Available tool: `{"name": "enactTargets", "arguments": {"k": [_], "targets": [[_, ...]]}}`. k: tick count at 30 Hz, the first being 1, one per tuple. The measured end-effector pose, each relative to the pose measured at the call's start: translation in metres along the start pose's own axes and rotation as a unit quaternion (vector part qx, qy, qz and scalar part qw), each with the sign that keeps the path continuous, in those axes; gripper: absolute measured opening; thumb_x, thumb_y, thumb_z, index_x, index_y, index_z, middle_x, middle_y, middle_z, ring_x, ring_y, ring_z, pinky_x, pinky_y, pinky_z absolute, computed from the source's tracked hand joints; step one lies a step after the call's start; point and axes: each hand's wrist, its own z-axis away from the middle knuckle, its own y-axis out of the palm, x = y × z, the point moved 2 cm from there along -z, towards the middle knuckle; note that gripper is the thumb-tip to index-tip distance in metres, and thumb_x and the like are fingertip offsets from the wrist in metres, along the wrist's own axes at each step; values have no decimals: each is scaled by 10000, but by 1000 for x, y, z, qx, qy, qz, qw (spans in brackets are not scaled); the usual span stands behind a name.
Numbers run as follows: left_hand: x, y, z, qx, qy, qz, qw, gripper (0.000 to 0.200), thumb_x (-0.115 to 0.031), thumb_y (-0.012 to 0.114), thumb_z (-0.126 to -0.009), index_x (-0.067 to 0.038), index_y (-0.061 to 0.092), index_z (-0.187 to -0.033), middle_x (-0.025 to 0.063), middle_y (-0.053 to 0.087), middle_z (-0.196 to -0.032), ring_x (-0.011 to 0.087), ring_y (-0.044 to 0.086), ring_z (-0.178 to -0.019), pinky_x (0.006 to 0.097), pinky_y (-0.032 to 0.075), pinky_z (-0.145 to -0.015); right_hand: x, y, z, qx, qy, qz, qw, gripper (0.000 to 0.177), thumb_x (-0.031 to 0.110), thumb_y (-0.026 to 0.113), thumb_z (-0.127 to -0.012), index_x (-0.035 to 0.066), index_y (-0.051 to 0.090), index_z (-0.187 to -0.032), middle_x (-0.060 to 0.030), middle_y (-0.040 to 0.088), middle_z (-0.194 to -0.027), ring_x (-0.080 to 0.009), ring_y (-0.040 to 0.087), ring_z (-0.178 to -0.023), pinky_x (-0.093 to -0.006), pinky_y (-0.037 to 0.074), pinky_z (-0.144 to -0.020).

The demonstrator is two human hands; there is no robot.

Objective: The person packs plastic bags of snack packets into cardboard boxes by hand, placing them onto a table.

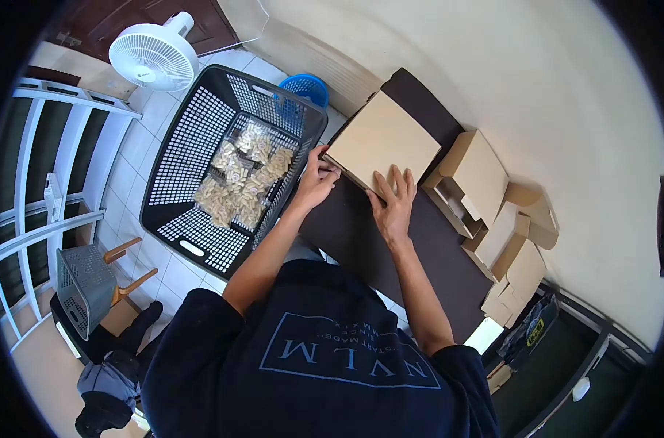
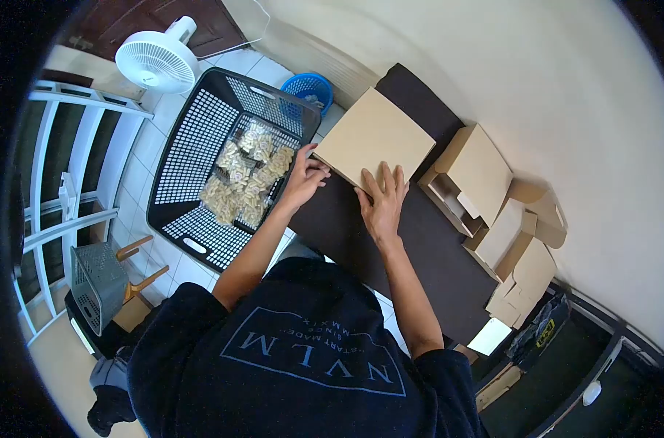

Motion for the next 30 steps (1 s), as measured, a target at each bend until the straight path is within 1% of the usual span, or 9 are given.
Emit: {"name": "enactTargets", "arguments": {"k": [2,4,10,20,22,23,25,28,30], "targets": [[1,0,-1,2,-2,-1,1000,646,-48,594,-865,-125,257,-1410,119,583,-1011,191,637,-864,336,544,-669,0,2,1,1,-6,11,1000,419,189,746,-773,163,650,-1181,-169,472,-1356,-439,319,-1327,-660,262,-1029],[0,-2,-2,7,-10,9,1000,566,-125,532,-893,-122,288,-1403,112,583,-1013,192,633,-849,319,534,-664,0,3,1,6,-3,19,1000,412,192,746,-774,162,655,-1175,-170,474,-1354,-438,323,-1326,-661,267,-1026],[-8,-8,-6,24,-46,37,998,558,-329,470,-875,-131,351,-1383,105,576,-1001,207,601,-886,326,479,-744,0,0,0,-3,3,5,1000,386,190,748,-775,154,669,-1152,-170,480,-1349,-436,344,-1316,-634,293,-1030],[-13,-9,-10,28,-55,7,998,532,-378,482,-919,-123,363,-1371,81,569,-960,179,588,-847,308,476,-721,1,1,-1,-1,11,-1,1000,355,173,739,-788,149,675,-1136,-172,497,-1323,-437,360,-1304,-611,292,-1044],[-13,-7,-13,-25,-40,-54,997,487,-367,590,-905,-75,484,-1280,97,579,-895,163,580,-743,301,484,-643,2,3,-1,16,15,33,999,350,178,726,-802,142,673,-1145,-174,490,-1334,-427,361,-1308,-585,284,-1062],[-9,-5,-14,-25,-40,-54,997,487,-367,590,-905,-75,484,-1280,97,579,-895,163,580,-743,301,484,-643,3,4,1,34,19,67,997,346,184,713,-815,135,670,-1154,-176,483,-1345,-417,362,-1311,-558,275,-1080],[-9,-4,-21,-86,105,-180,974,425,-324,644,-890,-69,565,-1221,109,556,-845,165,540,-687,297,466,-640,6,11,4,24,8,91,996,354,194,676,-845,118,643,-1190,-187,473,-1353,-427,355,-1314,-575,251,-1081],[-8,-3,-20,-93,142,-210,963,390,-294,645,-893,-88,602,-1221,114,524,-799,178,518,-660,290,455,-638,31,21,-6,78,1,89,993,453,225,555,-918,28,498,-1321,-252,389,-1415,-460,297,-1339,-598,213,-1082],[-8,-6,-20,-78,139,-215,964,394,-265,633,-899,-107,595,-1259,113,506,-783,183,513,-662,298,449,-630,42,39,-24,92,-57,56,993,481,271,501,-941,30,460,-1356,-236,375,-1434,-446,284,-1351,-577,205,-1096]]}}
